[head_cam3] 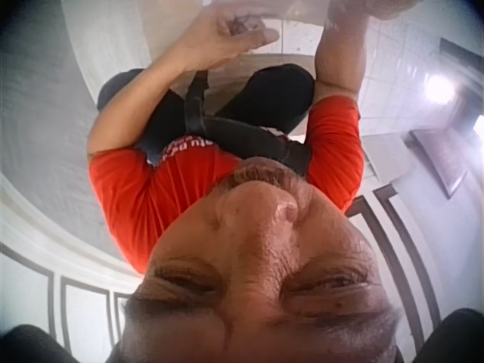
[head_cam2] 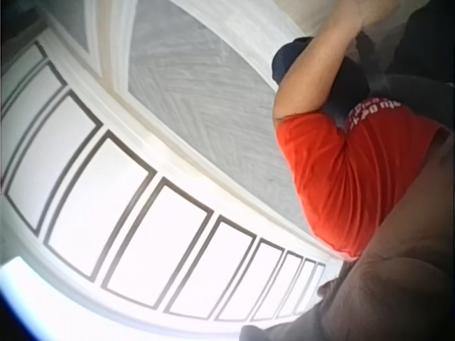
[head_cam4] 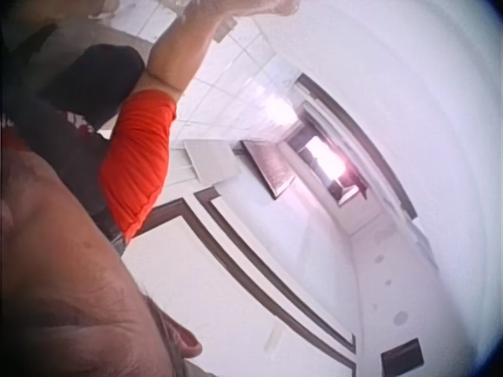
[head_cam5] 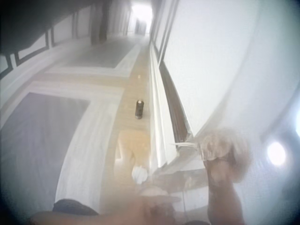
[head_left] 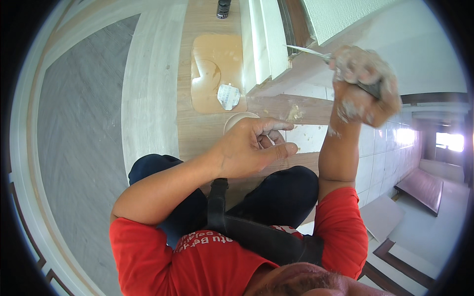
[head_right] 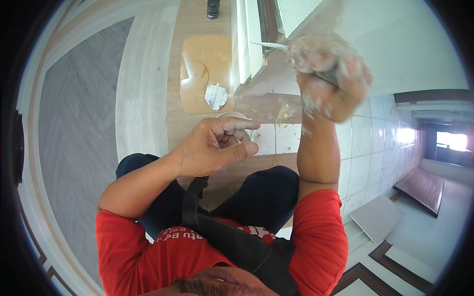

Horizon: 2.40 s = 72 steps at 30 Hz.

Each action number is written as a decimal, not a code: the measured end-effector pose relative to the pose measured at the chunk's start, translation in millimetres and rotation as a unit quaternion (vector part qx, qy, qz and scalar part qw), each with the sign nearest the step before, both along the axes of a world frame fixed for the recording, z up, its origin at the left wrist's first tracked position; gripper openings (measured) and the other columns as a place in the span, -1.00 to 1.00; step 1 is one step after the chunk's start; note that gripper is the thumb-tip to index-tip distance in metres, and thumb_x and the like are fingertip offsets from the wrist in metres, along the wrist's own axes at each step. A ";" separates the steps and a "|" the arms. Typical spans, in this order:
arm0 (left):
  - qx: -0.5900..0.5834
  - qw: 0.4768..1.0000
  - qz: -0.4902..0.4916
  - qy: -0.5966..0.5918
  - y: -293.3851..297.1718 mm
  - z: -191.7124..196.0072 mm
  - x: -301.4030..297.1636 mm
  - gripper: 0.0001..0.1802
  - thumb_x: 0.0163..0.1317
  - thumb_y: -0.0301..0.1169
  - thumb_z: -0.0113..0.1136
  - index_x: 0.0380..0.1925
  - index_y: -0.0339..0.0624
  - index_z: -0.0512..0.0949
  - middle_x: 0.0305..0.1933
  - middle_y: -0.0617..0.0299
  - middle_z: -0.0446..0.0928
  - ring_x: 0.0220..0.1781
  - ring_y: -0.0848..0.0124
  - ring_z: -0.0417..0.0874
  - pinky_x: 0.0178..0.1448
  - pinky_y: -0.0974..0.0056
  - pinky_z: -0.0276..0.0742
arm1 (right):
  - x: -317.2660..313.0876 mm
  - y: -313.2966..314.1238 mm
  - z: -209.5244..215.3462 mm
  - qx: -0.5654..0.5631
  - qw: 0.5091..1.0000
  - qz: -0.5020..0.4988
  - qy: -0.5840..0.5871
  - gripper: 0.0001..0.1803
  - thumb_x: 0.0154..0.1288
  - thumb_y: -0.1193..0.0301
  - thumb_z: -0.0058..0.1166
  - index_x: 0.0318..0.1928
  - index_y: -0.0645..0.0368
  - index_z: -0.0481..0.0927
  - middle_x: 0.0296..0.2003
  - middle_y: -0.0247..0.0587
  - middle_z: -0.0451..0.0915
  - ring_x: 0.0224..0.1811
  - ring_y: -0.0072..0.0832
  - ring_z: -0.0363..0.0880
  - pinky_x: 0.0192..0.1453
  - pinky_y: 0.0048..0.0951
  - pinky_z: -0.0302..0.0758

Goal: The person applies a white plaster-like substance to a wall corner using a trowel and a smaller tool. They repeatedly scoop material from a container and smooth it onto the wall surface.

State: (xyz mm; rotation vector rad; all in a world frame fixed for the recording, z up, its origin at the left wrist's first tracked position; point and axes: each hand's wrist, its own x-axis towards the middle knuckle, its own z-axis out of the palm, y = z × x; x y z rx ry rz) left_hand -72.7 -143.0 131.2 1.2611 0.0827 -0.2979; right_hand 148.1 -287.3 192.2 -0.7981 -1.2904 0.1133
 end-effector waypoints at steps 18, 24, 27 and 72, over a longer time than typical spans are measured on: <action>0.018 1.000 0.002 -0.011 0.3 -0.6 1.9 -0.48 0.44 -0.41 0.44 0.34 -0.33 0.57 -0.18 0.31 0.69 -0.19 0.64 0.65 -0.11 0.47 0.55 | 5.7 1.7 -3.1 -0.030 0.996 -0.052 0.063 -0.56 0.45 0.09 -0.16 -0.27 0.13 0.68 -0.42 -0.20 0.62 -0.37 -0.29 0.57 -0.20 -0.03 0.57; 0.029 1.000 0.006 -0.002 2.6 0.2 1.7 -0.47 0.43 -0.40 0.45 0.33 -0.33 0.57 -0.18 0.31 0.69 -0.19 0.65 0.65 -0.13 0.48 0.54 | 12.1 1.7 -11.7 -0.009 0.995 -0.037 0.090 -0.53 0.47 0.08 -0.19 -0.25 0.11 0.71 -0.42 -0.18 0.62 -0.35 -0.27 0.56 -0.16 -0.03 0.57; 0.044 0.999 0.005 -0.023 4.8 0.6 3.3 -0.47 0.43 -0.40 0.45 0.33 -0.33 0.57 -0.18 0.32 0.69 -0.19 0.65 0.64 -0.15 0.48 0.53 | 1.2 -2.1 6.7 -0.012 0.999 -0.020 0.042 -0.53 0.49 0.10 -0.20 -0.27 0.12 0.70 -0.46 -0.14 0.61 -0.37 -0.25 0.54 -0.17 -0.03 0.56; 0.032 0.999 0.010 -0.002 5.8 -6.8 12.0 -0.51 0.47 -0.42 0.41 0.33 -0.35 0.57 -0.15 0.28 0.71 -0.20 0.65 0.65 -0.15 0.46 0.56 | 5.9 8.3 -14.9 -0.070 0.977 -0.148 0.139 -0.56 0.50 0.13 -0.18 -0.38 0.15 0.61 -0.52 -0.15 0.55 -0.46 -0.26 0.49 -0.25 0.00 0.59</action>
